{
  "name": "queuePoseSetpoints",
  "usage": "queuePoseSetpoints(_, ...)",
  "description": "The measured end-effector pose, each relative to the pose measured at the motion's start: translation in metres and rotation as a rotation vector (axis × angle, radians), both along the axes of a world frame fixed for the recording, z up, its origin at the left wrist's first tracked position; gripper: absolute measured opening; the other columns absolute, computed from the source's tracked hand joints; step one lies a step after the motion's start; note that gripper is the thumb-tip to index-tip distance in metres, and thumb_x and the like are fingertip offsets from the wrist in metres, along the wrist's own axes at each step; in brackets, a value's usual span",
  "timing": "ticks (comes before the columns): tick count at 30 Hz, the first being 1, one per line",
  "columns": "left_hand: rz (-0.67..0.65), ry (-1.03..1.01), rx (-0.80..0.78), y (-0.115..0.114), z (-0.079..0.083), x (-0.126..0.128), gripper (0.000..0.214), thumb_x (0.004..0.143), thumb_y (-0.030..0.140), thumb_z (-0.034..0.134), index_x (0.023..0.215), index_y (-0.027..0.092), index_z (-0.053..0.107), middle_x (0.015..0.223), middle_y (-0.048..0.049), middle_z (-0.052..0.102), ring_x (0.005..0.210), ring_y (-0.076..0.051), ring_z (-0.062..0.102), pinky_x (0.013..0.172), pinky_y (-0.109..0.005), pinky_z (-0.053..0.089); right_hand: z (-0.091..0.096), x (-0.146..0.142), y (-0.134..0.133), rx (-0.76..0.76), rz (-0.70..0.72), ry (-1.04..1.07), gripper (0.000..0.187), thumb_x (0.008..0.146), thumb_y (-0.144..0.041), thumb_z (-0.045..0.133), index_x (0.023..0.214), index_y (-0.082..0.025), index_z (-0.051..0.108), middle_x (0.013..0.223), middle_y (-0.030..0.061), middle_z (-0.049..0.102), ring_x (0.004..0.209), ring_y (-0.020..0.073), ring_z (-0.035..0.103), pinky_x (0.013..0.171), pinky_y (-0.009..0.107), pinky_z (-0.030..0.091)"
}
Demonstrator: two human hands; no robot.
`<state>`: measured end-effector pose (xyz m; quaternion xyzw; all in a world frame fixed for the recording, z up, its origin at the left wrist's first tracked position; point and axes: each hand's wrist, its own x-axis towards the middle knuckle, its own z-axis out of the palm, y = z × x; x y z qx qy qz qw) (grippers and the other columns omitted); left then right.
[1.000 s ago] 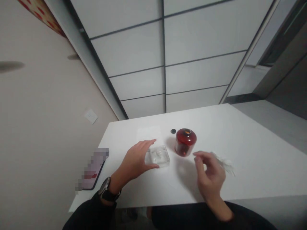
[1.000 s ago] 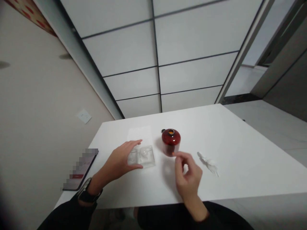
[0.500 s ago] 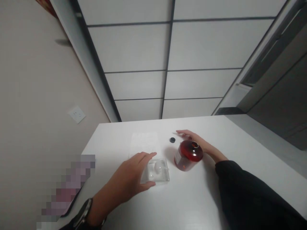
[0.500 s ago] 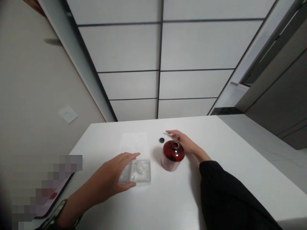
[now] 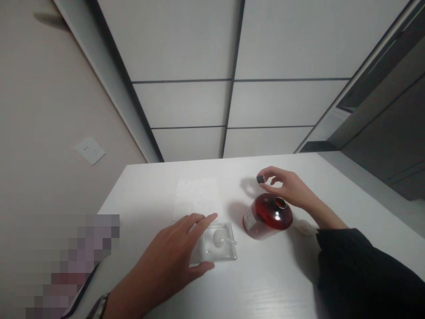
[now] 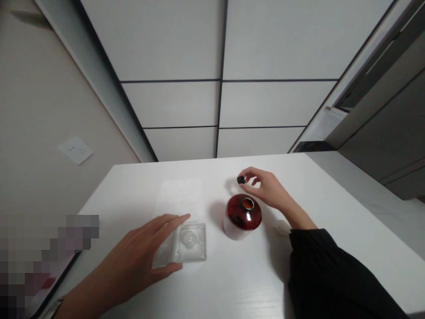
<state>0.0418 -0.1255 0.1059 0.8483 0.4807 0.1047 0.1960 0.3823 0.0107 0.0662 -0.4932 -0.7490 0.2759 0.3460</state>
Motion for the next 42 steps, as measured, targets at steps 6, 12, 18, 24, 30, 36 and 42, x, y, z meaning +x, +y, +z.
queuePoseSetpoints(6, -0.07, -0.284, 0.145, 0.004, 0.001, -0.015, 0.082, 0.089, 0.074, 0.069, 0.154, 0.029, 0.048, 0.157, -0.0123, 0.057, 0.148, -0.037, 0.05, 0.13, -0.065, 0.024, 0.049, 0.015, -0.053, 0.05, -0.179, 0.372, 0.044, 0.083, -0.049, 0.081, 0.118, -0.025, 0.071, 0.106, 0.0093, 0.08, 0.102, 0.0263, 0.075, 0.091, 0.044, 0.059)
queuePoseSetpoints(12, 0.325, -0.873, -0.047, 0.029, -0.031, -0.028, 0.069, 0.101, 0.075, 0.04, 0.124, 0.015, 0.066, 0.133, -0.0189, 0.071, 0.126, -0.033, 0.066, 0.12, -0.054, 0.043, 0.036, -0.026, -0.086, 0.16, -0.214, 0.701, 0.026, 0.089, -0.043, 0.077, 0.107, -0.027, 0.066, 0.115, 0.0086, 0.081, 0.11, 0.0249, 0.075, 0.1, 0.045, 0.058)
queuePoseSetpoints(18, 0.344, -0.946, -0.134, 0.036, -0.048, -0.019, 0.068, 0.1, 0.074, 0.04, 0.117, 0.014, 0.066, 0.118, -0.0187, 0.076, 0.106, -0.03, 0.075, 0.104, -0.047, 0.055, 0.004, -0.056, -0.103, 0.164, -0.16, 0.682, 0.024, 0.092, -0.044, 0.076, 0.109, -0.026, 0.074, 0.113, 0.0085, 0.08, 0.11, 0.0248, 0.074, 0.099, 0.044, 0.058)
queuePoseSetpoints(24, 0.358, -1.024, -0.209, 0.04, -0.06, -0.016, 0.077, 0.092, 0.084, 0.047, 0.111, 0.014, 0.071, 0.108, -0.0166, 0.078, 0.099, -0.031, 0.074, 0.099, -0.046, 0.057, -0.008, -0.057, -0.099, 0.222, -0.143, 0.688, 0.02, 0.094, -0.042, 0.076, 0.11, -0.03, 0.077, 0.114, 0.0056, 0.08, 0.113, 0.0241, 0.072, 0.106, 0.046, 0.055)
queuePoseSetpoints(30, 0.385, -1.07, -0.274, 0.045, -0.068, -0.018, 0.077, 0.09, 0.086, 0.052, 0.106, 0.015, 0.075, 0.104, -0.0145, 0.079, 0.097, -0.03, 0.074, 0.096, -0.043, 0.057, -0.01, -0.058, -0.095, 0.261, -0.098, 0.678, 0.018, 0.096, -0.035, 0.075, 0.114, -0.034, 0.078, 0.117, 0.0041, 0.08, 0.118, 0.0243, 0.07, 0.108, 0.047, 0.052)
queuePoseSetpoints(36, 0.392, -1.097, -0.309, 0.045, -0.068, -0.018, 0.078, 0.086, 0.089, 0.055, 0.104, 0.016, 0.077, 0.101, -0.0119, 0.079, 0.094, -0.028, 0.073, 0.094, -0.042, 0.057, -0.011, -0.064, -0.099, 0.313, -0.047, 0.615, 0.017, 0.1, -0.032, 0.069, 0.115, -0.034, 0.076, 0.121, 0.0053, 0.077, 0.118, 0.0253, 0.067, 0.104, 0.048, 0.051)
queuePoseSetpoints(42, 0.392, -1.098, -0.328, 0.046, -0.07, -0.019, 0.078, 0.084, 0.089, 0.057, 0.103, 0.016, 0.077, 0.1, -0.012, 0.079, 0.093, -0.028, 0.073, 0.092, -0.04, 0.056, -0.011, -0.071, -0.101, 0.27, -0.063, 0.663, 0.016, 0.098, -0.034, 0.072, 0.113, -0.031, 0.07, 0.107, 0.0037, 0.077, 0.116, 0.025, 0.068, 0.116, 0.052, 0.043)
